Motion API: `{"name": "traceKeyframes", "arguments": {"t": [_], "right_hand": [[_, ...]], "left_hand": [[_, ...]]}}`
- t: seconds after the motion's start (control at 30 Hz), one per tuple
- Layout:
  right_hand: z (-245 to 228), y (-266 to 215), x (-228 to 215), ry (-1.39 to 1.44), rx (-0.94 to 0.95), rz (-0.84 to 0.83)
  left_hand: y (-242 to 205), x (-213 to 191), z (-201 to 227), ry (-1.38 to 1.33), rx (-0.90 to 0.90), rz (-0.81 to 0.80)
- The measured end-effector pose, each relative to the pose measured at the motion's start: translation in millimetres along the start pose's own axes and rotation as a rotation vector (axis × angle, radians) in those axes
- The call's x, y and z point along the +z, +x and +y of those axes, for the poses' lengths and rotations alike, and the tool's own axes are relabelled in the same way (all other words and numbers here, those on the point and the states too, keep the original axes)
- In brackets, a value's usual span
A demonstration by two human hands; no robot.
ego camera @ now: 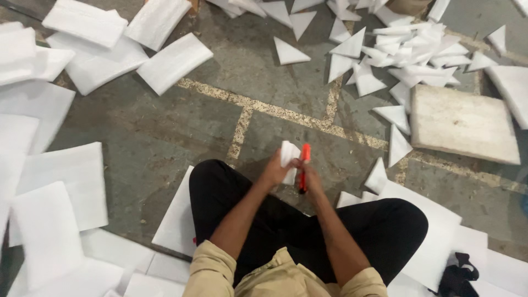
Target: The person sits on the floor and uses a red utility knife to cut square white foam sheets into smaller triangular pieces. They repeatedly pick up a sheet, score it diagonally, and separate the resulting triangles, placing the cut pieces into a growing pile on the floor.
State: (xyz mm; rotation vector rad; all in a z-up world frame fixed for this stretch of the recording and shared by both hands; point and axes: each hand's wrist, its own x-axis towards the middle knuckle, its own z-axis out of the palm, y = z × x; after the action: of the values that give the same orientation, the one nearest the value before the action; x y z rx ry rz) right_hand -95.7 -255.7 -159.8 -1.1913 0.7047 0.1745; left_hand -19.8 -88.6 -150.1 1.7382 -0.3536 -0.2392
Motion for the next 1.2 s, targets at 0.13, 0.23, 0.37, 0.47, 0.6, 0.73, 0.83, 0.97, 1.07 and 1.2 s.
{"name": "traceKeyframes", "arguments": {"t": [0.13, 0.23, 0.37, 0.47, 0.6, 0.73, 0.83, 0.97, 1.07, 1.2], "right_hand": [[4, 0, 6, -0.15, -0.091, 0.138], [-16, 4, -1, -0.146, -0.091, 0.206], [-27, -5, -20, -0.002, 0.111, 0.126], [-43, -14, -26, 0.015, -0.04, 0.021], [-40, -27, -8, -0.229, -0.219, -0.232], [-42, -34, 10, -0.529, -0.266, -0.271], [-37, -33, 4, -0.653, -0.25, -0.288], [-28, -25, 9, -0.505, -0.159, -0.468], [-62, 3, 22, -1.008, -0.104, -0.57], [-196, 74, 63, -0.884, -0.282, -0.298]], "left_hand": [[-15, -6, 3, -0.089, -0.38, -0.06], [-14, -12, -6, -0.488, -0.149, -0.117], [-12, -33, -9, 0.264, -0.049, -0.208], [-14, -53, -13, 0.457, -0.154, -0.007], [0, -13, -17, -0.381, -0.148, 0.134], [-14, -17, -37, -0.65, -0.198, 0.083], [-12, -19, -33, -0.576, -0.274, 0.026], [0, -65, -4, -0.285, -0.323, 0.033], [-23, -165, 16, 0.149, -0.085, 0.377], [-66, -334, -6, 0.887, -0.158, 0.738]]}}
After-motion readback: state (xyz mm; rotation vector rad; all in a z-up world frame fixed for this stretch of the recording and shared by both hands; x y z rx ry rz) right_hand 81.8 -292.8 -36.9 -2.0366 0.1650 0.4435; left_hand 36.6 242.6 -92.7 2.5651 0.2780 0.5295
